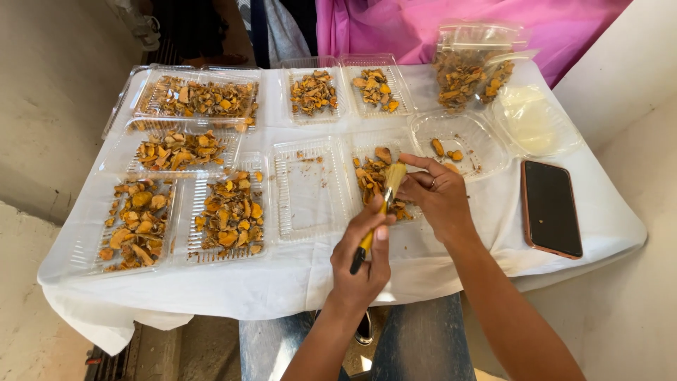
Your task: Cleaning dried turmeric or ginger slices with a brush and packaging them into small plastic bags.
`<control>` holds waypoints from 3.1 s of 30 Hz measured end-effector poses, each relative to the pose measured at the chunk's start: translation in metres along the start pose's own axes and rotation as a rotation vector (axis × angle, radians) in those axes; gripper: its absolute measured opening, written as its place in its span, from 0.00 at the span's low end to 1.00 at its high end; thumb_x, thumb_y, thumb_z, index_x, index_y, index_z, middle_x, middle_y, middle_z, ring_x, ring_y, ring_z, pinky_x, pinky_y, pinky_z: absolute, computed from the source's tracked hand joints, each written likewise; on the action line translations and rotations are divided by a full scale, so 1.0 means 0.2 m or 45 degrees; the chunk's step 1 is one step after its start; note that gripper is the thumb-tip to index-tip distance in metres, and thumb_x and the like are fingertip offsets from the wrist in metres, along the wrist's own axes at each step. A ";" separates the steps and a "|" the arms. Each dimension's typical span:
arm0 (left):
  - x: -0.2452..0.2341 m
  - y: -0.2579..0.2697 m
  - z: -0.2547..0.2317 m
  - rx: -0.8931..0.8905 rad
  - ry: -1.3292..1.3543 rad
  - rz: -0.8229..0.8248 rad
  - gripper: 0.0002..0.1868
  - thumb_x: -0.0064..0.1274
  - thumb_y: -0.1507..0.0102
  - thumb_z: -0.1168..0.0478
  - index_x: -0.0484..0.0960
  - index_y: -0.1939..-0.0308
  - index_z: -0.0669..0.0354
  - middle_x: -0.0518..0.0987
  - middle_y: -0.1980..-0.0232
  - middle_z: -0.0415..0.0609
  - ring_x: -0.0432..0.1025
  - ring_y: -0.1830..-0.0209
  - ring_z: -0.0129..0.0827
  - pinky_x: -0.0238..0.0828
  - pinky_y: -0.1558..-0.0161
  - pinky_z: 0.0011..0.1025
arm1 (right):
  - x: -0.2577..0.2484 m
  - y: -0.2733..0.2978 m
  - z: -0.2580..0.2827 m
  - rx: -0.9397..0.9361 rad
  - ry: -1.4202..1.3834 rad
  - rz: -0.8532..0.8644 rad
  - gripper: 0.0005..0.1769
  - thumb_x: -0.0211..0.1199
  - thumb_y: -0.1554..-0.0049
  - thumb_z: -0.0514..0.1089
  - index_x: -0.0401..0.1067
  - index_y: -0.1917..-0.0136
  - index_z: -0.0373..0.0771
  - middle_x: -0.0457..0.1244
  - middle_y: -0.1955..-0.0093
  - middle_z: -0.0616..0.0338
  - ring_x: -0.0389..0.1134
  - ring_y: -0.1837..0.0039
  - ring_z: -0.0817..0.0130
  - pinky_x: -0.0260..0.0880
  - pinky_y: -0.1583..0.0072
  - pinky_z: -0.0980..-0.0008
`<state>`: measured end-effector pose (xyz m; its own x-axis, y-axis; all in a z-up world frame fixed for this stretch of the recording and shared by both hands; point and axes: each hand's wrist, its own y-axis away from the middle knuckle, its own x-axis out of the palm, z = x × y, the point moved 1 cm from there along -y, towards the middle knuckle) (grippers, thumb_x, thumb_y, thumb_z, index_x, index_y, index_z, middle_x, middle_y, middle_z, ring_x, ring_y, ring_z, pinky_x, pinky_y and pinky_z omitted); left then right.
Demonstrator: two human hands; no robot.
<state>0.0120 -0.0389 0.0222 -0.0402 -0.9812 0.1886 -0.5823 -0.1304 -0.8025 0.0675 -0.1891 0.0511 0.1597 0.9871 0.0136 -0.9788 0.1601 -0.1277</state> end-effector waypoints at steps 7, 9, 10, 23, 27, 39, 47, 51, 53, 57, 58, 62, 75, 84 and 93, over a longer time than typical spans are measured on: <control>-0.05 -0.04 -0.02 -0.051 -0.111 -0.142 0.09 0.41 0.28 0.69 0.75 0.50 0.71 0.80 0.38 0.65 0.84 0.58 0.44 0.87 0.55 0.38 | -0.02 -0.01 -0.07 -0.083 -0.067 -0.026 0.22 0.64 0.39 0.34 0.71 0.32 0.32 0.71 0.48 0.42 0.75 0.46 0.56 0.79 0.42 0.58; -0.03 -0.05 -0.03 -0.026 -0.126 -0.122 0.08 0.43 0.29 0.68 0.76 0.51 0.70 0.79 0.38 0.66 0.84 0.59 0.44 0.87 0.56 0.38 | 0.02 0.01 -0.03 -0.126 -0.032 -0.027 0.22 0.65 0.40 0.35 0.71 0.33 0.32 0.71 0.47 0.40 0.75 0.46 0.57 0.79 0.41 0.57; -0.03 -0.04 -0.02 -0.025 -0.124 -0.122 0.08 0.43 0.29 0.68 0.76 0.51 0.70 0.79 0.38 0.66 0.84 0.59 0.44 0.87 0.56 0.38 | 0.00 0.01 -0.05 -0.128 -0.031 -0.028 0.22 0.65 0.40 0.35 0.71 0.33 0.32 0.71 0.47 0.40 0.75 0.46 0.57 0.79 0.41 0.57; -0.13 0.00 0.01 -0.036 -0.218 -0.133 0.06 0.47 0.31 0.70 0.78 0.56 0.72 0.84 0.47 0.65 0.84 0.67 0.39 0.86 0.62 0.34 | -0.18 0.01 0.08 -0.309 0.370 -0.204 0.17 0.64 0.37 0.36 0.74 0.34 0.39 0.70 0.42 0.43 0.74 0.43 0.57 0.76 0.39 0.59; -0.18 0.01 0.01 -0.070 -0.218 -0.164 0.08 0.45 0.30 0.69 0.78 0.55 0.73 0.84 0.46 0.66 0.84 0.65 0.41 0.86 0.61 0.37 | -0.53 -0.13 0.03 -0.542 0.915 -0.388 0.14 0.67 0.34 0.34 0.76 0.36 0.36 0.70 0.44 0.47 0.73 0.45 0.57 0.74 0.41 0.63; -0.19 0.05 0.03 -0.070 -0.204 -0.146 0.08 0.44 0.30 0.68 0.77 0.53 0.72 0.83 0.45 0.66 0.84 0.64 0.41 0.87 0.60 0.36 | -0.14 -0.40 0.01 -0.952 1.467 0.127 0.06 0.65 0.40 0.38 0.81 0.51 0.38 0.72 0.59 0.50 0.74 0.52 0.55 0.67 0.36 0.53; -0.26 0.09 -0.05 -0.100 -0.244 -0.100 0.10 0.45 0.27 0.62 0.75 0.47 0.66 0.80 0.41 0.62 0.86 0.62 0.40 0.88 0.56 0.29 | 0.11 -0.60 -0.10 -0.252 2.139 0.535 0.17 0.49 0.33 0.49 0.75 0.55 0.39 0.70 0.57 0.51 0.69 0.48 0.49 0.61 0.37 0.51; -0.26 0.09 -0.03 -0.110 -0.184 -0.104 0.09 0.45 0.27 0.62 0.75 0.47 0.65 0.80 0.40 0.62 0.86 0.61 0.41 0.88 0.55 0.29 | 0.11 -0.58 -0.08 -0.137 2.191 0.549 0.16 0.48 0.37 0.47 0.70 0.62 0.41 0.69 0.61 0.53 0.67 0.46 0.51 0.57 0.37 0.55; -0.26 0.09 -0.04 -0.111 -0.163 -0.117 0.09 0.46 0.27 0.63 0.75 0.47 0.66 0.80 0.41 0.64 0.85 0.59 0.42 0.88 0.55 0.30 | 0.09 -0.59 -0.10 -0.132 2.144 0.537 0.15 0.51 0.37 0.49 0.73 0.59 0.42 0.70 0.60 0.53 0.67 0.45 0.52 0.56 0.36 0.56; -0.26 0.08 -0.04 -0.105 -0.162 -0.118 0.09 0.46 0.27 0.63 0.75 0.47 0.65 0.80 0.41 0.64 0.85 0.60 0.40 0.89 0.55 0.30 | 0.08 -0.57 -0.10 -0.154 2.074 0.493 0.12 0.53 0.38 0.48 0.73 0.49 0.40 0.70 0.58 0.51 0.65 0.41 0.51 0.54 0.37 0.54; -0.26 0.08 -0.04 -0.104 -0.160 -0.113 0.09 0.46 0.27 0.63 0.75 0.47 0.65 0.80 0.41 0.64 0.85 0.60 0.40 0.89 0.55 0.30 | 0.07 -0.57 -0.12 -0.152 2.072 0.489 0.12 0.53 0.38 0.48 0.73 0.49 0.40 0.70 0.58 0.51 0.65 0.41 0.51 0.54 0.37 0.54; -0.25 0.09 -0.03 -0.164 -0.137 -0.144 0.10 0.46 0.28 0.62 0.75 0.49 0.66 0.80 0.42 0.65 0.85 0.61 0.43 0.87 0.56 0.29 | 0.05 -0.55 -0.15 -0.374 1.976 0.371 0.10 0.54 0.43 0.44 0.70 0.50 0.41 0.68 0.64 0.52 0.64 0.41 0.50 0.51 0.33 0.52; -0.03 -0.15 -0.02 -0.211 0.214 -0.412 0.10 0.37 0.25 0.60 0.71 0.48 0.64 0.79 0.38 0.63 0.83 0.56 0.41 0.83 0.50 0.35 | -0.11 -0.09 -0.06 -0.049 -0.481 0.157 0.21 0.67 0.44 0.35 0.74 0.36 0.36 0.69 0.44 0.47 0.73 0.42 0.59 0.75 0.34 0.59; -0.02 -0.12 0.05 -0.247 0.097 -0.296 0.08 0.40 0.27 0.66 0.73 0.51 0.67 0.82 0.44 0.65 0.84 0.62 0.40 0.84 0.55 0.34 | -0.15 -0.14 -0.20 -0.004 -0.570 0.038 0.21 0.66 0.41 0.34 0.73 0.34 0.33 0.70 0.51 0.54 0.74 0.48 0.68 0.74 0.32 0.61; -0.01 -0.12 0.06 -0.130 -0.146 -0.165 0.09 0.42 0.28 0.68 0.77 0.53 0.70 0.83 0.45 0.64 0.85 0.63 0.41 0.87 0.59 0.35 | -0.13 -0.15 -0.26 0.001 -0.581 -0.102 0.15 0.65 0.39 0.34 0.76 0.38 0.33 0.72 0.45 0.48 0.74 0.45 0.63 0.73 0.32 0.57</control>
<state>0.0361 -0.0358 0.0333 0.1300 -0.9677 0.2161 -0.6559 -0.2473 -0.7131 0.0999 -0.2193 0.0028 0.1624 0.8738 0.4584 -0.9658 0.2359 -0.1075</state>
